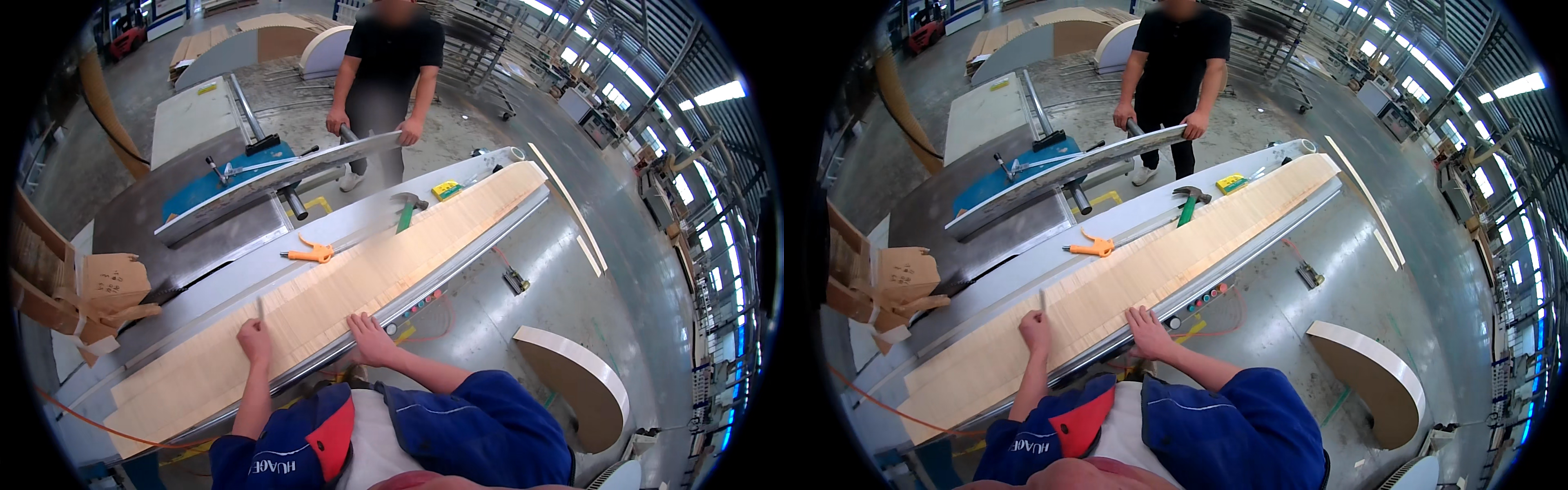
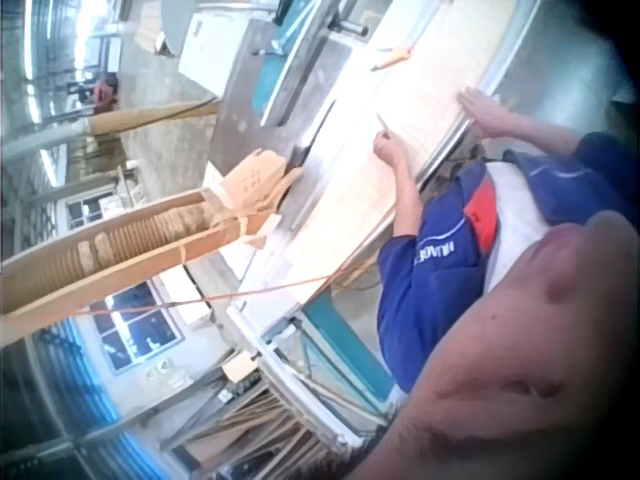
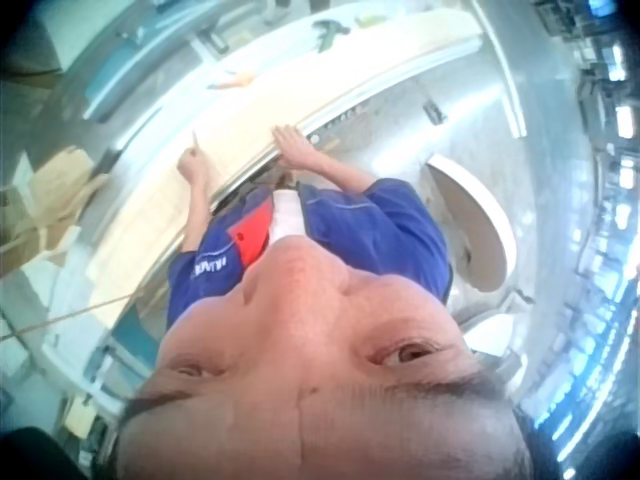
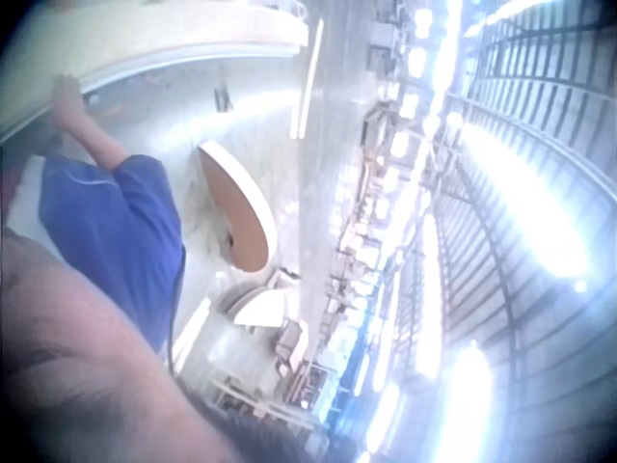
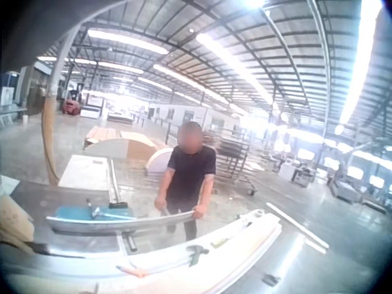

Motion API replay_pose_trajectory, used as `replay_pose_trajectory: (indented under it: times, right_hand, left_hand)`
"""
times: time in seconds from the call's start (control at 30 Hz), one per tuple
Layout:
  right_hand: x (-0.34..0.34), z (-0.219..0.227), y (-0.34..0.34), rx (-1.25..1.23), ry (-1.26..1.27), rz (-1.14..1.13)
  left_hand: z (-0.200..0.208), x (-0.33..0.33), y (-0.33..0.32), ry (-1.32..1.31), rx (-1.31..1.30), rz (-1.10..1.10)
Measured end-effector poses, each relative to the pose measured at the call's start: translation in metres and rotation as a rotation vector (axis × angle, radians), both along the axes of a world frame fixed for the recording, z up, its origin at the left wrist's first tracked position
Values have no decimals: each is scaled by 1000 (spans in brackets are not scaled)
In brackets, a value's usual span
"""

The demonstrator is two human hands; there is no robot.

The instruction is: The person aligns and fits two large curved wooden panels together on a workbench. They lift the combined assembly to inspect the joint and then place it on the floor to continue fitting the pieces. A coworker assists by holding the wood steady during the process.

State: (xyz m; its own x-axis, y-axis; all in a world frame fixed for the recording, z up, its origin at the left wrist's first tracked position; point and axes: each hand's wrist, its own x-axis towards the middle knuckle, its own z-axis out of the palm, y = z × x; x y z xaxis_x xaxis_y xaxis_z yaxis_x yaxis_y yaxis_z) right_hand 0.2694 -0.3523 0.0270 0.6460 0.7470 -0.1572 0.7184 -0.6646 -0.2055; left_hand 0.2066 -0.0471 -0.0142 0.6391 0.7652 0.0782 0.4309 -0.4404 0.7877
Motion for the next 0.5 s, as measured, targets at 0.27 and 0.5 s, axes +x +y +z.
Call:
replay_pose_trajectory:
  times: [0.27, 0.5]
  right_hand:
    - [-4, -22, 4, -179, -150, 71]
    - [-5, -16, 7, 154, 45, -97]
  left_hand:
    - [-8, -146, 137, 128, 220, 377]
    - [-15, -248, 215, 287, 307, 587]
